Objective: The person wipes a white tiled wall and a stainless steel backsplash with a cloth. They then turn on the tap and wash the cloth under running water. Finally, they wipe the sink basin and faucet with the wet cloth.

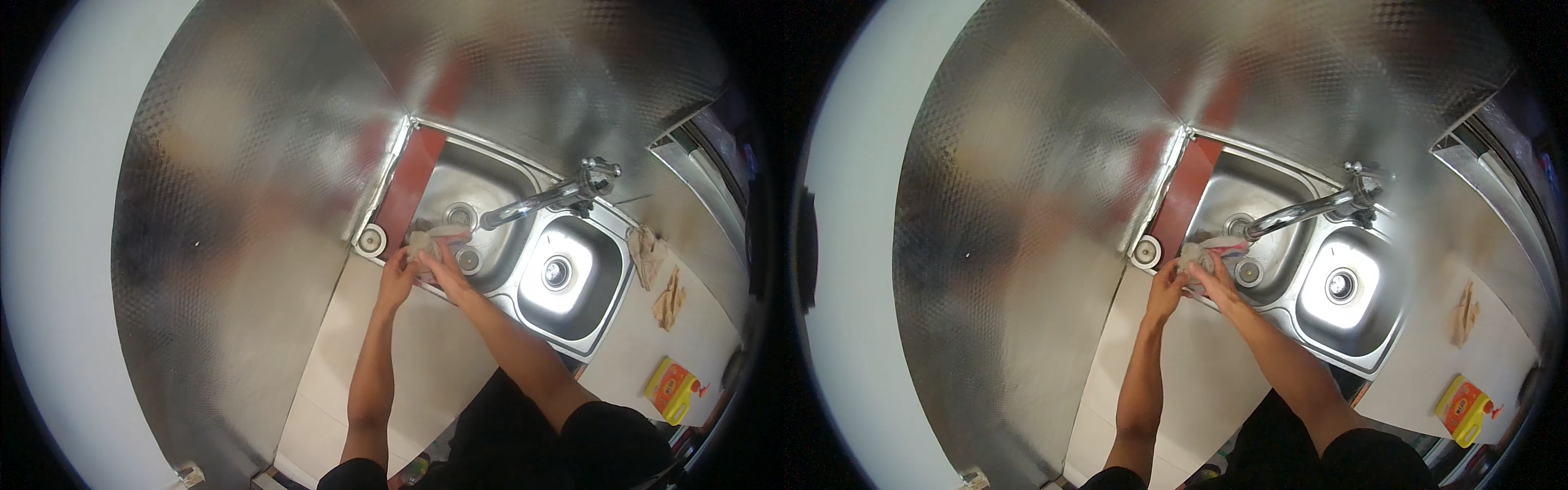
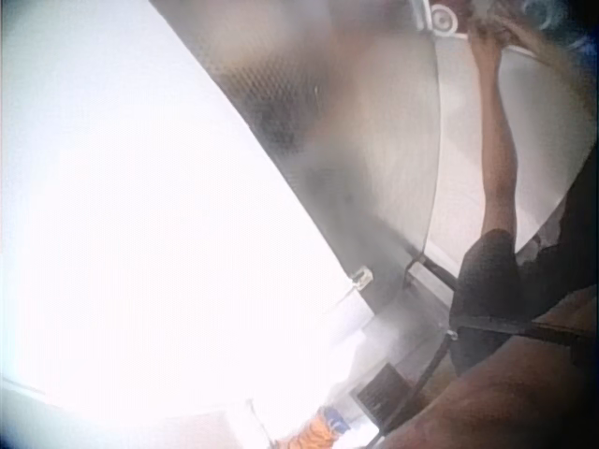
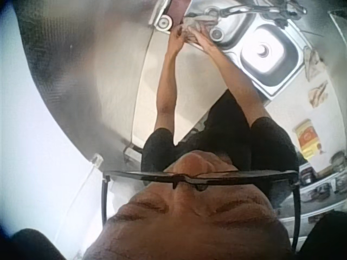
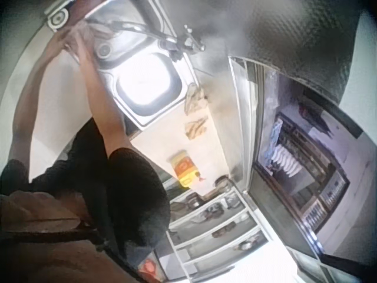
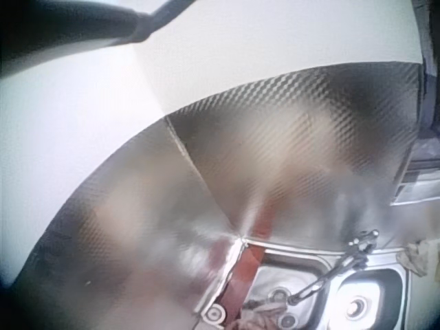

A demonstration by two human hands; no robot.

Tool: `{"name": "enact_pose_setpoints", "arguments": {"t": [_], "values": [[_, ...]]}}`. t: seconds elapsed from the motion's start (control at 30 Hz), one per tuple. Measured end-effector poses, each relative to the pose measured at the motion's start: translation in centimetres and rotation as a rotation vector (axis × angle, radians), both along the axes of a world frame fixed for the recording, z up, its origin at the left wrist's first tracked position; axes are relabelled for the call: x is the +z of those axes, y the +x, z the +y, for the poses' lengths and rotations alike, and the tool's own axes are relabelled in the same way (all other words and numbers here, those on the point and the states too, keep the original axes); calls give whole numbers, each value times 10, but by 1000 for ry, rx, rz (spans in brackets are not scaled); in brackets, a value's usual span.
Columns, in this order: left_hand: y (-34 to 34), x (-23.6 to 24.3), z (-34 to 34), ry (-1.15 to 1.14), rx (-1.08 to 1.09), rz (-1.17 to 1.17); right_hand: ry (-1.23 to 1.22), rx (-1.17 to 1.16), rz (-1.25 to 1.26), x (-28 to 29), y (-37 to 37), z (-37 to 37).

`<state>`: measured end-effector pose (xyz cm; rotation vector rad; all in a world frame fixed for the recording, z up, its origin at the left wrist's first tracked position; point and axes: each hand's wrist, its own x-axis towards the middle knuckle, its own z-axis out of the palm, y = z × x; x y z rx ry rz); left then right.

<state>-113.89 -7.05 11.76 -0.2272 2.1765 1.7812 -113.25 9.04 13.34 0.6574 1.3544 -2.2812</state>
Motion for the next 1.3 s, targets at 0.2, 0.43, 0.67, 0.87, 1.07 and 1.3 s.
{"name": "enact_pose_setpoints", "arguments": {"t": [0.2, 0.43, 0.67, 0.87, 1.07, 1.3], "values": [[-12, 0, -54, -960, -173, 477, 614, 17, 350, -15, -65, -26], [-19, -24, -88, -1284, -369, 665, 1274, -11, 660, -32, -161, -46], [-7, -29, -122, -1260, -519, 763, 1219, 432, 626, -37, -102, -82], [44, -11, -143, -1081, -530, 751, 1146, 575, 820, -37, -47, -65], [60, 21, -124, -933, -419, 761, 1107, 688, 555, -22, -4, -7], [0, 7, -2, -616, -408, 638, 518, 28, 113, -11, 87, 90]]}}
